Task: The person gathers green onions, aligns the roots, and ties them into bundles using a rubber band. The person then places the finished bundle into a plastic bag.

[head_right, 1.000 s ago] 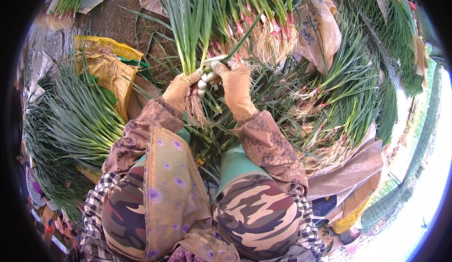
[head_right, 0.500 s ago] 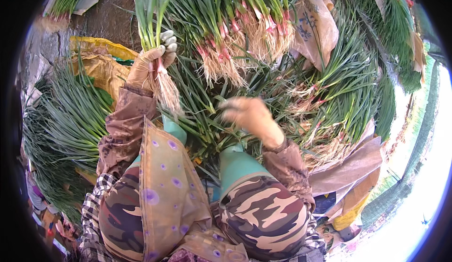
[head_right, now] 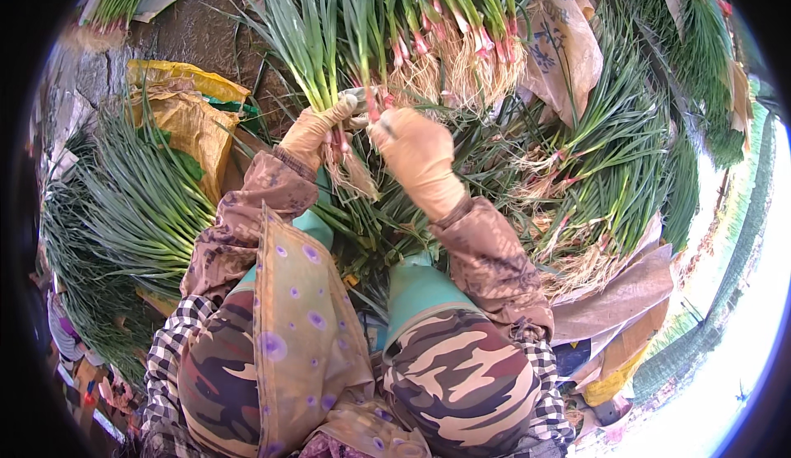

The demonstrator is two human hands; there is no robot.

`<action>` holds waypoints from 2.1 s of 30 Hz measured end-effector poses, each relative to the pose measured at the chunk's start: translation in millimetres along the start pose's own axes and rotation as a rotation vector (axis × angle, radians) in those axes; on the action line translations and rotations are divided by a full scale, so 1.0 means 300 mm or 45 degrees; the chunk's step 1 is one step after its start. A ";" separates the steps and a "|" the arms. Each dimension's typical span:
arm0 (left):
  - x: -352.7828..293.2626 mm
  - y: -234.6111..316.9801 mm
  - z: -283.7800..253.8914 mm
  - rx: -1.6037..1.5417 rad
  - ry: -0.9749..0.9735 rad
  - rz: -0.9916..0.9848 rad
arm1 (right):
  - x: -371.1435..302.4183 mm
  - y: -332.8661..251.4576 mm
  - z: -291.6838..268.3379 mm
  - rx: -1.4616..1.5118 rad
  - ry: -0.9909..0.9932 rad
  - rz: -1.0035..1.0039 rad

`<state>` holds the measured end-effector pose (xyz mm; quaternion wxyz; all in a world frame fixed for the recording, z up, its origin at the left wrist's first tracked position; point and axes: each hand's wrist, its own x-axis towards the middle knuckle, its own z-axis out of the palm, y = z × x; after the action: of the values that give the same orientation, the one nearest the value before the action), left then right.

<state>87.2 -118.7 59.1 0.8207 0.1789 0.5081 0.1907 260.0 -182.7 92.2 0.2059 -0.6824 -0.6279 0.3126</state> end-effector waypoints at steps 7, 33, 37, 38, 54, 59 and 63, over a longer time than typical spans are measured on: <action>-0.051 0.018 -0.010 0.059 -0.124 0.152 | 0.004 -0.062 -0.053 0.481 0.235 -0.021; -0.104 -0.045 -0.010 -0.216 -0.335 0.085 | 0.140 -0.056 0.063 1.499 -0.204 0.749; -0.104 -0.051 -0.021 0.204 -0.212 0.128 | 0.086 -0.007 0.150 0.935 -0.088 0.619; -0.110 -0.045 -0.033 0.394 -0.182 0.124 | 0.067 -0.002 0.193 0.321 0.048 0.323; 0.003 0.024 -0.060 -0.284 -0.173 -0.007 | 0.060 0.092 0.049 -0.010 -0.067 0.314; -0.010 0.025 -0.026 0.156 -0.105 0.111 | -0.023 -0.062 0.061 -0.060 -0.050 -0.219; -0.029 0.013 -0.049 0.025 -0.064 0.123 | -0.003 -0.102 -0.032 0.360 0.150 0.002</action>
<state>69.8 -118.3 61.5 0.8213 0.2160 0.4797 0.2207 244.1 -178.7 119.8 0.3363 -0.6642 -0.5639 0.3574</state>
